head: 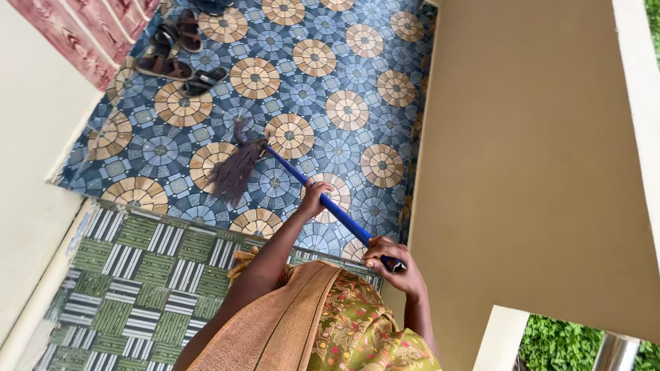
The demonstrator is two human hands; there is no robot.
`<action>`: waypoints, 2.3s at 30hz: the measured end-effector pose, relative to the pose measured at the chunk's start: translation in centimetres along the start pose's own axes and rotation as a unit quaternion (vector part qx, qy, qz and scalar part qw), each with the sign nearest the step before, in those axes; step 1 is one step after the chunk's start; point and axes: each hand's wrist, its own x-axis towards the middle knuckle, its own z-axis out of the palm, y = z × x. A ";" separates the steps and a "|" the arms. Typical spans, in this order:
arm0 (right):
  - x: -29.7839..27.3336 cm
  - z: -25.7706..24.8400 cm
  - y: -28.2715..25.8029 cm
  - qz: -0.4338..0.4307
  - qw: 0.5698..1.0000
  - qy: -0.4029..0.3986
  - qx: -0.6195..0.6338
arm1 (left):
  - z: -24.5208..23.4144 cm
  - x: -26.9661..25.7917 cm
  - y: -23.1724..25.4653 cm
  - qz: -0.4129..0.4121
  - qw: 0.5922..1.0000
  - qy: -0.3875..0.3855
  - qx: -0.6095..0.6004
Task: The person sweeps a tiled floor using a broom with a blue handle. They move the broom back and forth across the patterned tiles, working around several pairs of sandals placed near the wall.
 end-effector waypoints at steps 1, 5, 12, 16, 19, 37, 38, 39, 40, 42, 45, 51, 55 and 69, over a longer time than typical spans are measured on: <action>-1.0 -0.8 -1.0 -0.001 1.000 0.004 -0.026 | 1.9 0.7 1.1 0.022 0.999 -0.031 -0.019; -4.7 -2.9 -4.3 0.000 0.992 -0.035 -0.119 | 9.9 2.3 6.3 0.113 0.982 -0.134 -0.070; -10.1 -4.4 -7.7 0.027 0.992 0.001 -0.119 | 18.9 -0.4 14.8 0.192 0.927 -0.282 -0.158; -13.0 -6.1 -8.9 -0.010 0.992 0.035 -0.124 | 19.5 -1.6 15.8 0.192 0.913 -0.334 -0.135; -15.1 -6.9 -9.3 -0.042 0.989 0.120 -0.079 | 18.9 -2.2 15.7 0.220 0.881 -0.385 -0.163; 7.1 0.7 15.3 -0.051 0.945 0.125 0.297 | -7.6 -1.7 -4.7 -0.036 0.996 -0.014 0.078; 8.8 2.9 16.3 -0.025 0.944 0.121 0.307 | -9.4 -2.5 -5.5 -0.020 0.995 0.032 0.087; 9.8 4.6 16.9 0.008 0.963 0.086 0.255 | -10.9 -3.4 -6.1 -0.077 0.991 0.043 0.104; 10.5 5.9 17.3 0.038 0.977 0.051 0.202 | -12.3 -4.2 -6.6 -0.134 0.982 0.053 0.118; 11.0 8.2 17.5 0.062 0.984 -0.006 0.169 | -14.1 -6.0 -6.9 -0.203 0.968 0.068 0.131; 10.0 8.9 16.8 0.055 0.986 -0.025 0.153 | -15.1 -7.8 -6.9 -0.221 0.964 0.075 0.130; 3.5 2.7 12.3 0.044 0.985 0.085 0.142 | -9.7 -7.2 -6.0 -0.175 0.975 0.066 0.120; -2.1 -2.4 6.0 0.002 0.983 0.125 0.138 | -3.4 -5.9 -3.5 -0.115 0.990 0.003 0.083; -11.5 -7.7 -13.0 -0.170 0.980 0.103 -0.019 | 21.0 -6.0 16.0 0.112 0.871 -0.411 -0.245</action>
